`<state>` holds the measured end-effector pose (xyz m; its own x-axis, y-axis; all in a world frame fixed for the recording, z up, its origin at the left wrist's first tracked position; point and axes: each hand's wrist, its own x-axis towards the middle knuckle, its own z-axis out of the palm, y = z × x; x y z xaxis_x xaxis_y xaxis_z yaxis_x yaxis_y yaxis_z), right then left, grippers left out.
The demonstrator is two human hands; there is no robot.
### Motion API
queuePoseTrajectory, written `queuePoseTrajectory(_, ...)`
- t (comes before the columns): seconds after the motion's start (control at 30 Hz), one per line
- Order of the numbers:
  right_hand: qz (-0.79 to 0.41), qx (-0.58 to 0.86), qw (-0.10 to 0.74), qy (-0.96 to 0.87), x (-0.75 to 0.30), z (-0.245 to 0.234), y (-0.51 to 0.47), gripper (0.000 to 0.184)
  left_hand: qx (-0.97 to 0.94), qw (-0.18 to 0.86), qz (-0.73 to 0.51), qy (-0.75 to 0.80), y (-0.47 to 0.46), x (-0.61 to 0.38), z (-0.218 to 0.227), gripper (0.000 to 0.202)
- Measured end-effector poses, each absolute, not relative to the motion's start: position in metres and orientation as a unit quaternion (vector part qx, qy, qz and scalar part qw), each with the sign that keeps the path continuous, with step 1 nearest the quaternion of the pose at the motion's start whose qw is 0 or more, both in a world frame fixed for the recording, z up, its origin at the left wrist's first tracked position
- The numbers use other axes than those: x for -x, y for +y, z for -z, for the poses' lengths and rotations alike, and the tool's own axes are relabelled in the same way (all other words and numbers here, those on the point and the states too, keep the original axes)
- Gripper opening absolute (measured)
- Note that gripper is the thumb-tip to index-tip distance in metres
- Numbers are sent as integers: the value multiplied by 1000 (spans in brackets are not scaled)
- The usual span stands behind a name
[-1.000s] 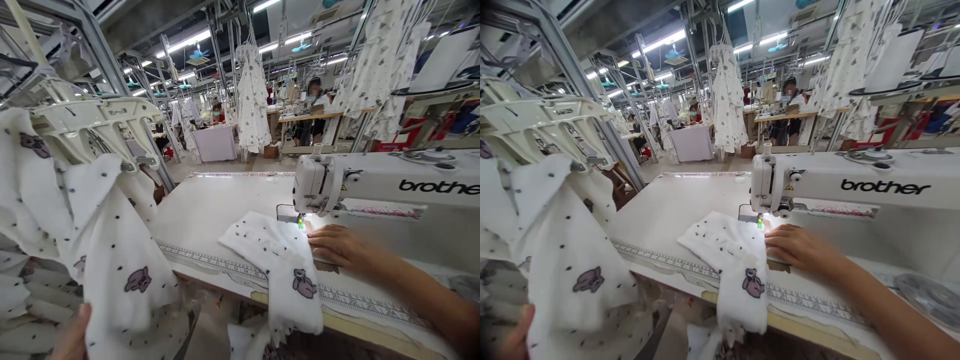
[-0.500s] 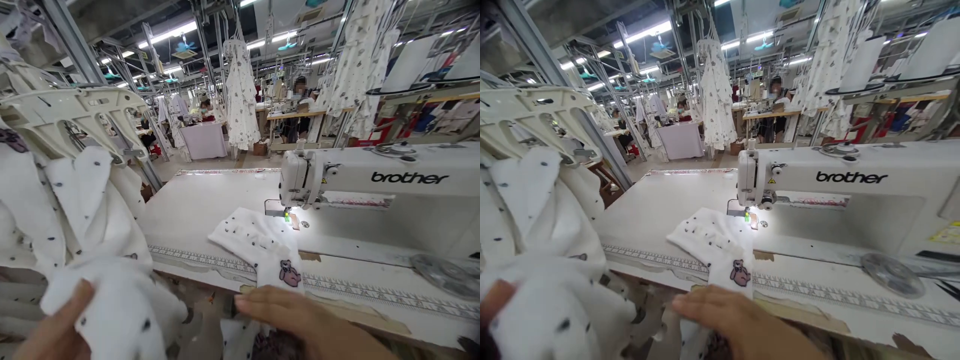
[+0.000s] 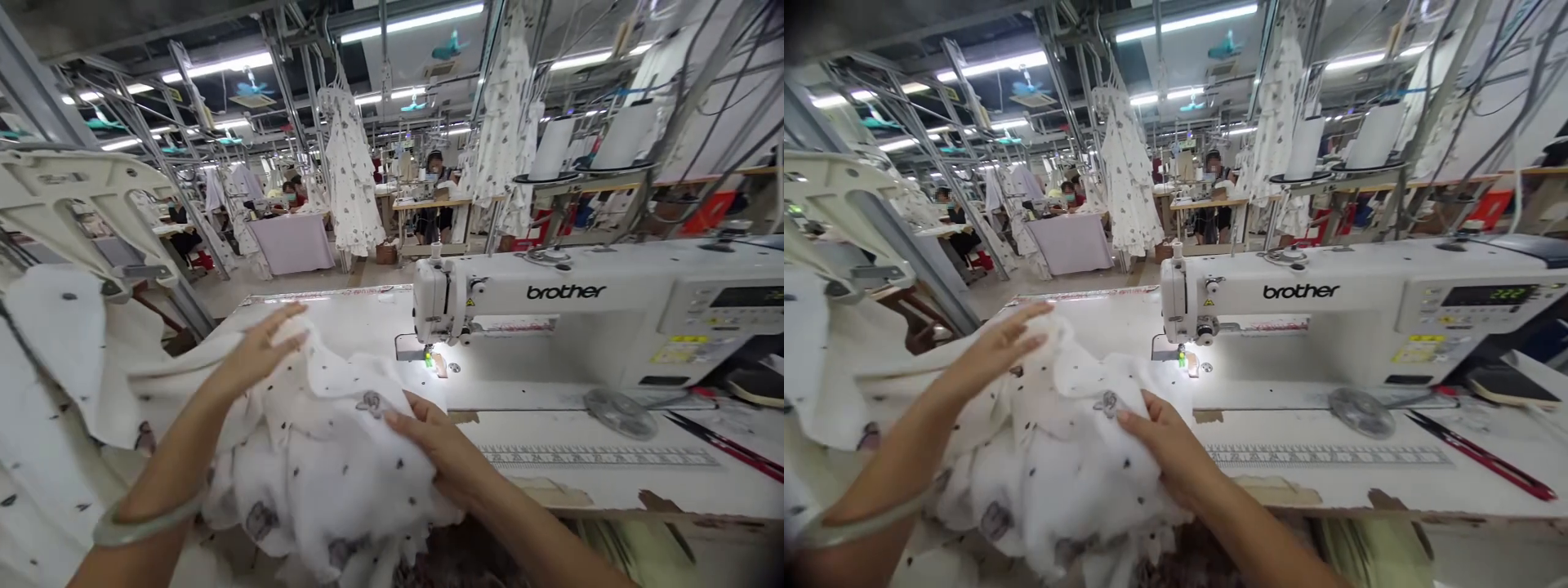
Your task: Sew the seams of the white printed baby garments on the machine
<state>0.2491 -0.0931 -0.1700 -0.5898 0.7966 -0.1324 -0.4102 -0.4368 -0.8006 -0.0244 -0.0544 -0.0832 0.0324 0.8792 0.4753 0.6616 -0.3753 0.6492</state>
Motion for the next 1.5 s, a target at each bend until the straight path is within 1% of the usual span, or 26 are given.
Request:
queuePoseTrajectory(0.1, -801, 248, 358, -410, -258, 161, -82, 56, -800, 228, -261, 489, -68, -12, 110, 67)
queuePoseTrajectory(0.13, -798, 241, 360, -418, -257, 159, -81, 55, -818, 253, -218, 468, -71, -24, 115, 65)
queuePoseTrajectory(0.17, -794, 234, 370, -422, -256, 158, -81, 52, -828, 273, -192, 450, -71, -35, 119, 57)
queuePoseTrajectory(0.23, -785, 226, 404, -412, -250, 159, -84, 50, -830, 296, -193, 431, -66, -47, 120, 33)
queuePoseTrajectory(0.27, -782, 224, 422, -400, -246, 160, -86, 51, -826, 303, -204, 429, -61, -49, 119, 25)
queuePoseTrajectory(0.37, -786, 209, 457, -360, -231, 170, -97, 65, -809, 293, -251, 443, -45, -43, 108, 26)
queuePoseTrajectory(0.47, -801, 197, 434, -362, -210, 183, -108, 72, -789, 246, -315, 467, -33, -35, 89, 27)
queuePoseTrajectory(0.57, -823, 208, 367, -381, -188, 193, -120, 73, -768, 165, -377, 490, -27, -34, 65, 25)
queuePoseTrajectory(0.67, -823, 178, 355, -406, -174, 193, -130, 68, -738, 64, -427, 517, -25, -33, 40, 17)
queuePoseTrajectory(0.77, -826, 151, 367, -400, -183, 175, -136, 61, -701, -34, -470, 535, -23, -27, 16, 14)
queuePoseTrajectory(0.83, -840, 129, 382, -364, -203, 153, -135, 60, -669, -133, -477, 555, -19, -22, 7, 18)
queuePoseTrajectory(0.87, -845, 116, 394, -342, -217, 141, -132, 60, -654, -176, -459, 575, -16, -19, 6, 22)
queuePoseTrajectory(0.9, -848, 111, 398, -332, -231, 130, -129, 60, -644, -202, -427, 602, -11, -18, 10, 27)
queuePoseTrajectory(0.93, -846, 116, 402, -329, -247, 122, -125, 61, -643, -205, -383, 631, -6, -19, 18, 32)
queuePoseTrajectory(1.0, -833, 153, 428, -316, -276, 119, -118, 63, -663, -156, -285, 674, 6, -23, 45, 38)
queuePoseTrajectory(1.07, -813, 232, 437, -306, -300, 135, -112, 71, -700, -96, -206, 677, 17, -32, 83, 34)
queuePoseTrajectory(1.13, -801, 309, 405, -315, -319, 162, -109, 81, -728, -54, -148, 668, 24, -41, 120, 22)
queuePoseTrajectory(1.17, -792, 322, 395, -336, -326, 176, -108, 87, -738, -42, -131, 660, 26, -47, 135, 19)
queuePoseTrajectory(1.23, -781, 309, 373, -394, -338, 195, -105, 94, -763, -29, -117, 635, 28, -58, 154, 26)
queuePoseTrajectory(1.27, -771, 296, 359, -435, -343, 200, -103, 93, -779, -21, -116, 616, 29, -64, 158, 32)
queuePoseTrajectory(1.33, -719, 291, 321, -543, -351, 197, -94, 79, -819, 7, -117, 562, 31, -78, 160, 39)
queuePoseTrajectory(1.37, -665, 304, 296, -614, -354, 192, -87, 70, -839, 27, -117, 531, 32, -87, 160, 39)
queuePoseTrajectory(1.43, -499, 328, 241, -765, -358, 179, -69, 60, -868, 71, -118, 477, 36, -103, 163, 35)
queuePoseTrajectory(1.5, -289, 311, 175, -888, -359, 169, -46, 55, -876, 104, -126, 453, 40, -117, 170, 28)
